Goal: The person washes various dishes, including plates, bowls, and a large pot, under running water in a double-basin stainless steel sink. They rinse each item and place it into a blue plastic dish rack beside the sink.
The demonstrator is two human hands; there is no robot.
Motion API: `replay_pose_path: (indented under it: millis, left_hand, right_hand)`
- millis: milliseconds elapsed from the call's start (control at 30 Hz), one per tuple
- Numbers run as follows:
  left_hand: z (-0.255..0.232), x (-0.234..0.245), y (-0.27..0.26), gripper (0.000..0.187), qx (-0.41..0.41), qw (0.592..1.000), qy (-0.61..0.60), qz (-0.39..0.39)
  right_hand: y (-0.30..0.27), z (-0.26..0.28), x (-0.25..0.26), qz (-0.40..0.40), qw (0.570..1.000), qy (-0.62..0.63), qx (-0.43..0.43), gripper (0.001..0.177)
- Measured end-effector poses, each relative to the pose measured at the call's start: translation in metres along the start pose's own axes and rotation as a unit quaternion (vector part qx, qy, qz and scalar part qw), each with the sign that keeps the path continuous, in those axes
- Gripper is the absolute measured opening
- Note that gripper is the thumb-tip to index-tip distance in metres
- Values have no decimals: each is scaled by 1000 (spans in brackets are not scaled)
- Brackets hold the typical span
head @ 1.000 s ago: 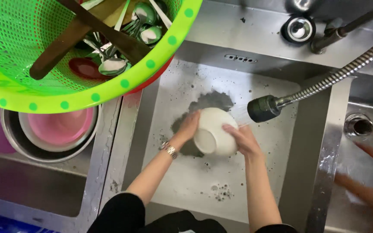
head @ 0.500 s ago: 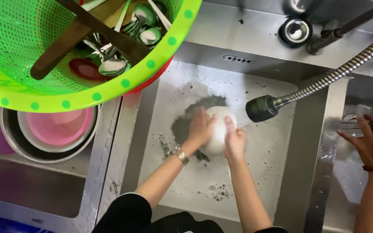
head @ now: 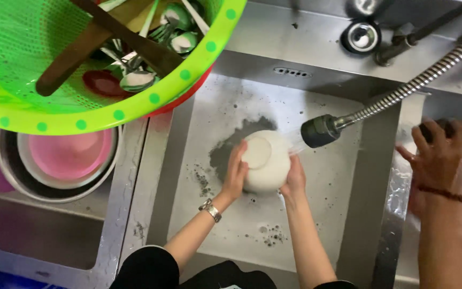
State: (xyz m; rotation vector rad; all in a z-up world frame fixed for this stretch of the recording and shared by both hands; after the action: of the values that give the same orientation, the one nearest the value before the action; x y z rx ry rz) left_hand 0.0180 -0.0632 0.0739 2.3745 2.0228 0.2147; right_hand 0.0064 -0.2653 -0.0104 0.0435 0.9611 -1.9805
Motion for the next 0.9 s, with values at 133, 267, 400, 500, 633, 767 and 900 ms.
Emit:
replay_pose_path:
  millis: [133,267,400,500,633,767,900]
  left_hand:
    - [30,8,17,57,176,977,-123,-15]
    - [40,1,41,66,288,943,-157,52]
    - [65,-17,42,99,371,909,-173,79]
    - [56,-26,31,104,458,846,-273,25]
    - [51,-19,20,102,458,861,-221,-23]
    - [85,0,11,91,356,925,-124,-52]
    - [101,14,-1,94,394,908,-137,-30]
  right_hand:
    - [-6,11,4,61,997,-40,-5,36]
    - [-48,57,-42,83,958,-263,77,44]
    - [-66,60,-82,155,875,-442,122,40]
    - [-56,26,-87,242,595,-698,317,57]
    - [-86,25,-120,267,535,-757,263,39]
    - [-94,29,-109,381,663,-645,2,84]
    - [-40,7,-77,346,440,-820,118,79]
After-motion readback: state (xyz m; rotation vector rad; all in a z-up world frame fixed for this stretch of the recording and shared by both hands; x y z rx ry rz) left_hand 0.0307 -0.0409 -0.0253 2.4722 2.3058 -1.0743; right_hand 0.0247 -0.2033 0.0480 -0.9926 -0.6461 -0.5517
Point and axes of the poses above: each hand's wrist, its own y-axis towards the middle knuckle, its own x-axis out of the back of the hand, z = x × y, the point moved 6 cm from there along y, towards the middle knuckle, and after that the axes turned 5 degrees about x, right-handed, at the moved point
